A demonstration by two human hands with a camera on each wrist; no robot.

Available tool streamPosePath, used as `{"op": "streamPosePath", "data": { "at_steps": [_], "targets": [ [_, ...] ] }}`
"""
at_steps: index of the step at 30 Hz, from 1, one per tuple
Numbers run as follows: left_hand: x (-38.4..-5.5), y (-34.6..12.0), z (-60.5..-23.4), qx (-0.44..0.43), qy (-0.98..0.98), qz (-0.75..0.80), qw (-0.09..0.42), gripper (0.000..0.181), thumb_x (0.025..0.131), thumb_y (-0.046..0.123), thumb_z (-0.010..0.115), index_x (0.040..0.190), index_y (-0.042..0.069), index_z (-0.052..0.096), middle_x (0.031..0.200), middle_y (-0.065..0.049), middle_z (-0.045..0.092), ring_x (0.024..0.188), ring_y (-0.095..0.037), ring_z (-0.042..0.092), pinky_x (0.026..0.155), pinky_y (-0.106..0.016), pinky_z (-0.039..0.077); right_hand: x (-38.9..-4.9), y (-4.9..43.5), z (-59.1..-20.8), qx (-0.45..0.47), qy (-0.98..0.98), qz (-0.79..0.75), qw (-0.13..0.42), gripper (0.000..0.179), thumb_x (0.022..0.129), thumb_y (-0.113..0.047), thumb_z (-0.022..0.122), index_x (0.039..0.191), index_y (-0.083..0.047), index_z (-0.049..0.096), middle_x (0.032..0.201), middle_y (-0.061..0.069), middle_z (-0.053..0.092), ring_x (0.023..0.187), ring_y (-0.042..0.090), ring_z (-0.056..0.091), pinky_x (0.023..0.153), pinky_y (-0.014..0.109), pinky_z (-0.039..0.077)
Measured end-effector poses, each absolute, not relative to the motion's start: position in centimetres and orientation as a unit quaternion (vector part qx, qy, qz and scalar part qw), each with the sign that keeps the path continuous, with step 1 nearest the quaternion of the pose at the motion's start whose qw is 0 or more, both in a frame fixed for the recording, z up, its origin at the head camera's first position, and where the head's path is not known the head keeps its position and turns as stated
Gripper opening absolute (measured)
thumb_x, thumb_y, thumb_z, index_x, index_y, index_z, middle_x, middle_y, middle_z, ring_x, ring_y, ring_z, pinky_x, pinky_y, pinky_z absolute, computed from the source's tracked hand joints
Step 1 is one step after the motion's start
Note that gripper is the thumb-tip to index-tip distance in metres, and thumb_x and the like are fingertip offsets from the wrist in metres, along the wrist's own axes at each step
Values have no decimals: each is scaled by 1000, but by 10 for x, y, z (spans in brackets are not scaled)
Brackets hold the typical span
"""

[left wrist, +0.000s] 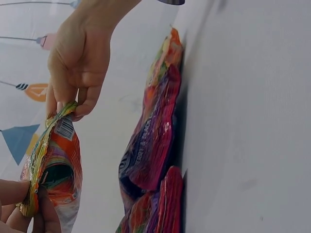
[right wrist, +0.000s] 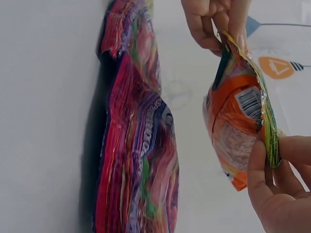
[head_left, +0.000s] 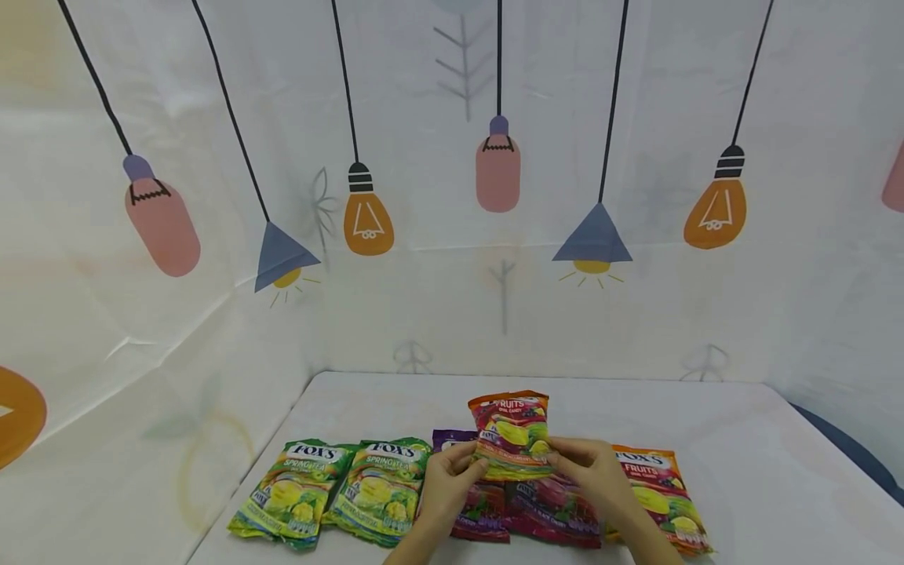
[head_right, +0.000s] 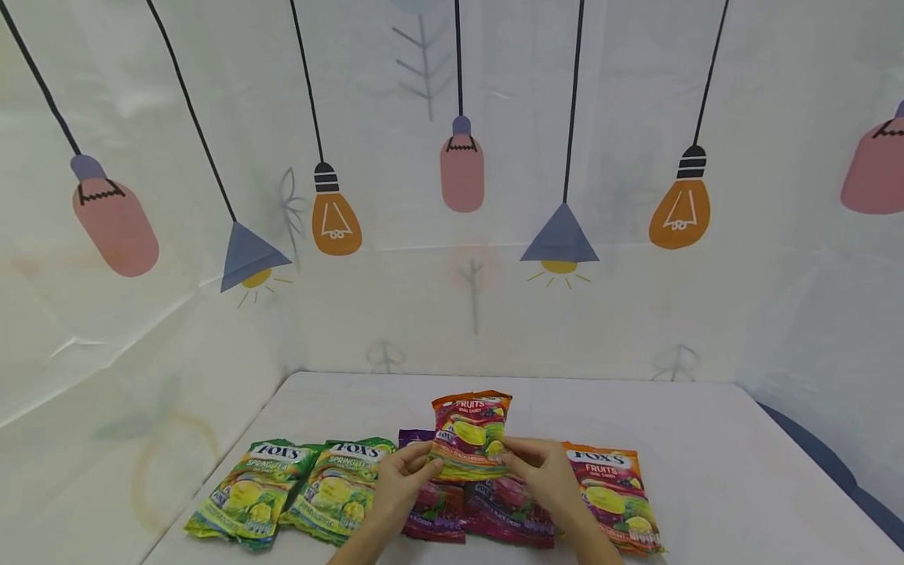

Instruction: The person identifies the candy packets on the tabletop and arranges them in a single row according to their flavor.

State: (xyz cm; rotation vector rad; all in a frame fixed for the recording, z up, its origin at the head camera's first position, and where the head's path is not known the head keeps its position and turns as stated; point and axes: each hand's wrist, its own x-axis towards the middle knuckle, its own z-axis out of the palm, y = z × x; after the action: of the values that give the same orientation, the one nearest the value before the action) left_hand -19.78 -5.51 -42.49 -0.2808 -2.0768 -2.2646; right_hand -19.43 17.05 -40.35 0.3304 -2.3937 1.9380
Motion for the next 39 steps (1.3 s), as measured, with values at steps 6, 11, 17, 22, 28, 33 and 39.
{"op": "streamPosePath", "data": {
  "at_steps": [6,11,17,22,28,33,39],
  "targets": [
    [-195,-45,-428,-94,-668,-738,10,36,84,2,66,117,-12,59,109,-26,64,79,-15,67,62,-22,54,-187,184,-406,104,-777,620,27,40,91,-13,62,122,12,55,120,26,59,93,1,62,78,28,54],
    [-192,-37,-429,-107,-668,-736,14,34,83,0,66,114,-13,60,108,-26,64,90,-24,67,71,-24,54,-182,194,-408,96,-780,619,23,41,92,-13,60,124,12,53,122,25,58,91,-2,61,78,24,53],
    [-188,-29,-425,-105,-669,-736,16,33,82,0,68,111,-13,61,106,-24,66,93,-26,66,72,-23,54,-176,201,-408,104,-786,606,57,38,91,-10,61,121,13,55,114,14,65,88,1,63,74,22,53],
    [-185,-21,-424,-126,-644,-754,6,32,82,-4,65,111,-16,60,105,-27,65,92,-27,66,72,-24,54,-170,206,-407,78,-796,596,71,37,89,-9,63,120,11,58,110,6,68,88,0,63,74,22,53],
    [-183,-11,-426,-152,-635,-758,-4,30,84,-5,63,111,-17,59,105,-29,64,90,-22,67,72,-22,54,-161,216,-406,40,-805,588,66,39,89,-13,64,121,8,58,115,15,65,91,-3,60,76,21,52],
    [-182,-1,-428,-174,-624,-761,-13,30,84,-6,61,112,-16,59,105,-30,63,89,-20,67,73,-22,54,-155,225,-408,46,-809,578,95,35,90,-10,63,119,8,60,111,6,68,91,0,62,74,19,52],
    [-179,10,-428,-185,-621,-761,-25,29,85,-4,62,112,-15,60,104,-29,63,90,-23,67,73,-23,54,-149,234,-411,31,-826,549,126,32,89,-10,63,117,7,62,105,-5,69,86,-2,62,70,19,52]
  ]
}}
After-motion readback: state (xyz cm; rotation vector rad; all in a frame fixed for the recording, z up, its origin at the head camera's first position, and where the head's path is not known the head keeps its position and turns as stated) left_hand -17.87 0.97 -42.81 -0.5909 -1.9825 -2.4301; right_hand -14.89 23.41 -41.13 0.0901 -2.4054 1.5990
